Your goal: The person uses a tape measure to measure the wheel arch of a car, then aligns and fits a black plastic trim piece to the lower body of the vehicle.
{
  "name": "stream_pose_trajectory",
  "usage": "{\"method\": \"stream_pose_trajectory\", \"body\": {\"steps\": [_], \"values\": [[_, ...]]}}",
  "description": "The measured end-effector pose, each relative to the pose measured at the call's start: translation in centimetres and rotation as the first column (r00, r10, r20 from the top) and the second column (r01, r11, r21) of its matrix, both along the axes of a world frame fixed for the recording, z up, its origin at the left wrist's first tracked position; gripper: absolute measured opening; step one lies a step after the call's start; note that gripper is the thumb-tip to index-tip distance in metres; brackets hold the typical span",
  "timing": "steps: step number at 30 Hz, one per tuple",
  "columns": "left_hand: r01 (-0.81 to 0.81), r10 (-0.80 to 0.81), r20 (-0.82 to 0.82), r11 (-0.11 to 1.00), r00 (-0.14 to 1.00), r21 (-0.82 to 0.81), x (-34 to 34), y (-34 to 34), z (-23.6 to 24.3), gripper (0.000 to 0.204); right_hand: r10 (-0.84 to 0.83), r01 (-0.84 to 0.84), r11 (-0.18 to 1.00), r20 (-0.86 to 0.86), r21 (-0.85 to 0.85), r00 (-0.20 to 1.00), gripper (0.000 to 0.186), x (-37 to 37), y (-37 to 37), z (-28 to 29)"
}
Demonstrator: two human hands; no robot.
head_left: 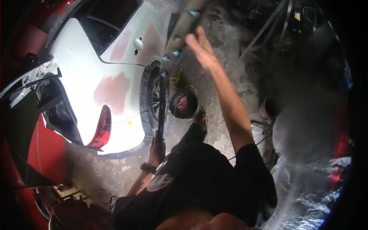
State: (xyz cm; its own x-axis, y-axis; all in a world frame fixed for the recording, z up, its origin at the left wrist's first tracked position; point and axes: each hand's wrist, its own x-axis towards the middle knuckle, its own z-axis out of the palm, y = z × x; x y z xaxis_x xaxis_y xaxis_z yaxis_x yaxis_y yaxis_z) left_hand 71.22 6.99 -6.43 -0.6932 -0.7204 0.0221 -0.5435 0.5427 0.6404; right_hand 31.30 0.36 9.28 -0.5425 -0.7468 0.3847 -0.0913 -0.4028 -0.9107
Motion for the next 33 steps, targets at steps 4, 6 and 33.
{"method": "stream_pose_trajectory", "body": {"steps": [4,6,33], "values": [[0.105,-0.095,-0.077,0.986,0.992,0.132,-2.3,-2.5,-2.0,0.073,-0.097,0.063,0.99,0.288,0.125,0.953,0.099,-7.2,-0.4,-7.6],[0.218,-0.206,-0.109,0.97,0.972,0.111,-4.5,-4.5,-2.8,0.075,-0.115,0.092,0.992,0.339,0.082,0.934,0.08,-12.1,-1.2,-12.7],[-0.766,0.726,-0.286,0.501,0.626,-0.404,-34.4,-23.4,9.7,0.046,-0.468,-0.16,0.702,0.619,0.694,0.631,0.055,-42.3,-32.3,-28.3]]}}
